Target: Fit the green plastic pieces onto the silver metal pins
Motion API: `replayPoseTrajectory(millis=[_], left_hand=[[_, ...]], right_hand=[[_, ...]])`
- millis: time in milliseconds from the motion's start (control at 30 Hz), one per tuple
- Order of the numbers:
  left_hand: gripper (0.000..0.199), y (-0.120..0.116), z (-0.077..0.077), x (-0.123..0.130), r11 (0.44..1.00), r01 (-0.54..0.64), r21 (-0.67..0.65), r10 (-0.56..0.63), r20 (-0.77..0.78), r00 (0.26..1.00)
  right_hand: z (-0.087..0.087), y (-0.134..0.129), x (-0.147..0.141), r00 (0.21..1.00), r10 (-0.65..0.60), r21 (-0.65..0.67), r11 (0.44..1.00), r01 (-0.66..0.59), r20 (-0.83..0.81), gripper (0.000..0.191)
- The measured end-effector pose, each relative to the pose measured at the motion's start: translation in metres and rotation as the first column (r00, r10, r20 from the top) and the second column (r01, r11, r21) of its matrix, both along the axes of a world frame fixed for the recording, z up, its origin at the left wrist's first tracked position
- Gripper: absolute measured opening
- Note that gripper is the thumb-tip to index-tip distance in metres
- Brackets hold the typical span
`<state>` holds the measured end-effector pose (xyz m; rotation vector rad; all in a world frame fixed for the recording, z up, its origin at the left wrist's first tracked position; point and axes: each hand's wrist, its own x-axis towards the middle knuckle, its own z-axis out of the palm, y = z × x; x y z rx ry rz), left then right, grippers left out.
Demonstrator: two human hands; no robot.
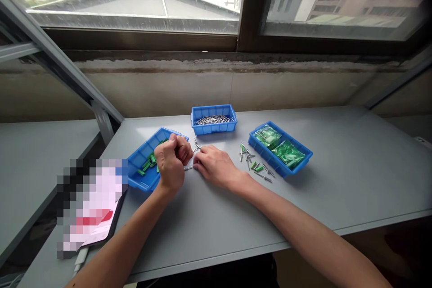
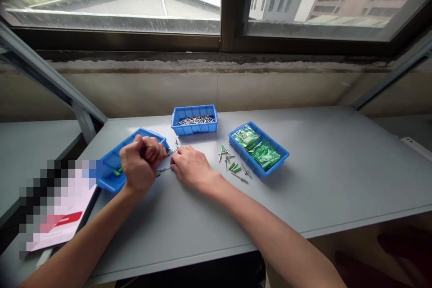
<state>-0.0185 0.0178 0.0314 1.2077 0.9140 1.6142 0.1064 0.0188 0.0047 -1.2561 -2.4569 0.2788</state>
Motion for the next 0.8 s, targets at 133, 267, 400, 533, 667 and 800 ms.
replayPoseTrajectory(millis=[133, 267, 400, 533, 667, 800], left_hand=[[0.047, -0.003, -0.002, 0.0, 0.999, -0.042, 0.033, 0.045, -0.099, 0.994], [0.044, -0.01, -0.003, 0.002, 0.991, -0.061, 0.121, 0.099, -0.337, 0.936], [0.015, -0.01, -0.005, 0.008, 0.983, -0.091, 0.159, 0.168, -0.593, 0.787], [0.023, -0.004, -0.012, 0.011, 0.987, -0.015, 0.163, 0.13, -0.723, 0.679], [0.021, -0.002, -0.02, 0.012, 0.994, 0.066, 0.085, 0.006, -0.658, 0.753], [0.02, -0.004, -0.023, 0.017, 0.994, 0.11, -0.019, -0.103, -0.533, 0.84]], right_hand=[[0.01, 0.003, 0.027, 0.99, -0.096, -0.046, 0.995, 0.092, -0.107, 0.016], [0.014, 0.002, 0.054, 0.873, -0.215, -0.27, 0.958, 0.101, -0.438, 0.017], [0.01, 0.001, 0.064, 0.747, -0.27, -0.396, 0.918, 0.01, -0.607, 0.019], [0.007, 0.002, 0.067, 0.715, -0.286, -0.433, 0.901, -0.026, -0.638, 0.022], [0.006, 0.0, 0.064, 0.673, -0.305, -0.494, 0.863, -0.103, -0.674, 0.024], [0.0, -0.005, 0.052, 0.614, -0.351, -0.547, 0.821, -0.16, -0.707, 0.029]])
